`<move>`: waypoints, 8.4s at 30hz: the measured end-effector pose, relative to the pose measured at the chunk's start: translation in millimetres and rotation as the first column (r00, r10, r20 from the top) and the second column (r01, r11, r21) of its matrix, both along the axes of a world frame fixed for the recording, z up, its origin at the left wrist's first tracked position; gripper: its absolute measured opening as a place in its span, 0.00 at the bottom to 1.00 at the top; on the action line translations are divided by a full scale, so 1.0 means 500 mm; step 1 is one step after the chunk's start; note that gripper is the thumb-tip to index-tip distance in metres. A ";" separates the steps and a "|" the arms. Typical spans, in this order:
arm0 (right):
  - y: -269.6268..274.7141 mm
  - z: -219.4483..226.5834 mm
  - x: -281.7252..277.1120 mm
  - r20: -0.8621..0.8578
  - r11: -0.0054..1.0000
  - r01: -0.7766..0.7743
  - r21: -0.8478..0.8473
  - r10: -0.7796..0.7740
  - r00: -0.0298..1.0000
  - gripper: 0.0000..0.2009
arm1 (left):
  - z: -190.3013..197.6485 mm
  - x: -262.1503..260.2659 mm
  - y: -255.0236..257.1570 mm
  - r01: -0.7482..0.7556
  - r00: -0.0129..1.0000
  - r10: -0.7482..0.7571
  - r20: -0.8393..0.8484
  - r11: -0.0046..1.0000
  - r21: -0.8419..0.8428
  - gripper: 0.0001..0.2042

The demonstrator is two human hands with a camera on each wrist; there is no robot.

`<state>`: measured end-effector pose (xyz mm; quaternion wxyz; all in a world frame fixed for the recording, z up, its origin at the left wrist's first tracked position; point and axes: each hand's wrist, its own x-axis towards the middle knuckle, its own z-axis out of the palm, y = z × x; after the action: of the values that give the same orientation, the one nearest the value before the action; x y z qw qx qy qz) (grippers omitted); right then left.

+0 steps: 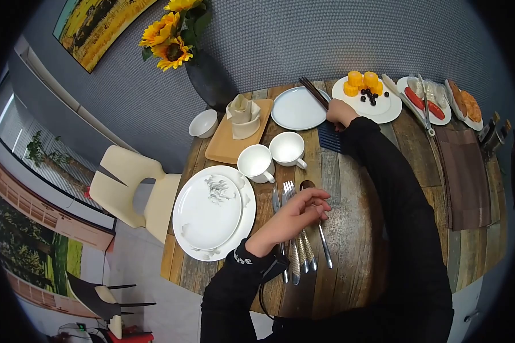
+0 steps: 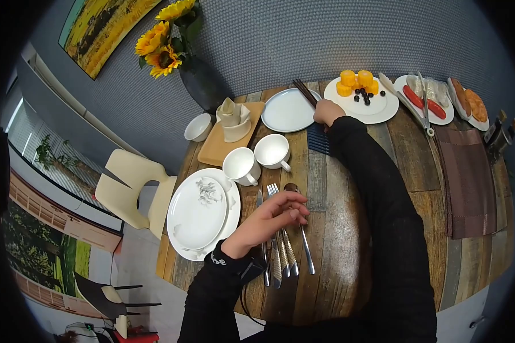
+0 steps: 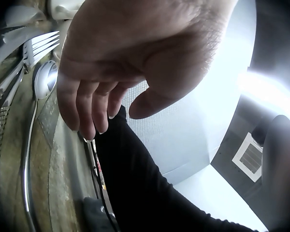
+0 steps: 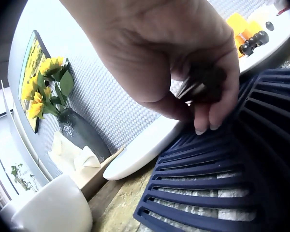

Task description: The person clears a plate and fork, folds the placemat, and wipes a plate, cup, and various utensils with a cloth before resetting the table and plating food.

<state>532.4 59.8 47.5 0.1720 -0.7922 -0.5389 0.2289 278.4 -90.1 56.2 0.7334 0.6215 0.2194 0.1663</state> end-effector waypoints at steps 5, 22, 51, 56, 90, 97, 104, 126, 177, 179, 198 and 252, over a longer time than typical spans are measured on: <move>-0.007 -0.002 -0.008 0.139 0.998 -0.029 0.050 0.021 0.990 0.10 | -0.009 -0.001 0.004 0.012 1.000 -0.012 0.006 1.000 0.013 0.13; -0.002 -0.010 -0.001 0.374 0.992 -0.128 0.005 0.117 0.920 0.15 | -0.009 0.001 -0.005 0.004 1.000 -0.004 -0.019 1.000 -0.010 0.13; -0.399 0.034 -0.240 0.381 0.712 -0.610 -0.347 0.701 0.602 0.10 | -0.029 -0.044 -0.007 -0.108 0.903 0.230 -0.362 0.939 0.327 0.10; -0.424 0.011 -0.243 0.329 0.780 -0.594 -0.199 0.624 0.709 0.11 | -0.034 -0.031 -0.030 -0.136 0.908 0.252 -0.335 0.932 0.335 0.09; -0.622 0.045 0.070 0.103 0.698 -0.681 0.220 0.678 0.728 0.14 | -0.108 0.128 -0.143 -0.190 0.926 0.357 0.120 0.719 -0.669 0.12; -0.605 0.017 0.079 0.008 0.728 -0.628 0.274 0.652 0.758 0.17 | -0.112 0.125 -0.156 -0.094 0.944 0.286 0.167 0.715 -0.692 0.04; -0.519 -0.006 -0.022 -0.146 0.662 -0.472 0.583 0.656 0.740 0.17 | -0.104 0.125 -0.154 -0.081 0.957 0.246 0.154 0.736 -0.672 0.08; -0.458 -0.046 -0.045 0.127 0.577 -0.348 0.739 0.388 0.913 0.14 | -0.111 0.128 -0.163 -0.159 0.926 0.348 0.148 0.715 -0.681 0.01; -0.570 -0.055 0.033 -0.717 0.797 -0.410 0.444 0.590 0.372 0.15 | -0.117 0.130 -0.155 -0.173 0.826 0.496 0.267 0.675 -0.718 0.19; -0.567 -0.053 0.034 -0.820 0.908 -0.142 0.394 0.417 0.392 0.16 | -0.115 0.125 -0.154 -0.148 0.825 0.489 0.281 0.669 -0.729 0.20; -0.518 -0.053 -0.007 -0.600 0.804 0.005 0.594 0.438 0.670 0.17 | -0.115 0.141 -0.164 -0.262 0.869 0.439 0.230 0.801 -0.538 0.03; -0.589 -0.025 -0.068 -0.297 0.327 -0.832 0.449 0.932 0.205 0.18 | -0.127 0.121 -0.147 -0.248 0.793 0.493 0.359 0.799 -0.548 0.10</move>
<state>498.4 -234.7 35.1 0.2194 -0.2251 -0.8451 0.4324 339.2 -163.4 -7.4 0.8440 0.3032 0.1835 0.4025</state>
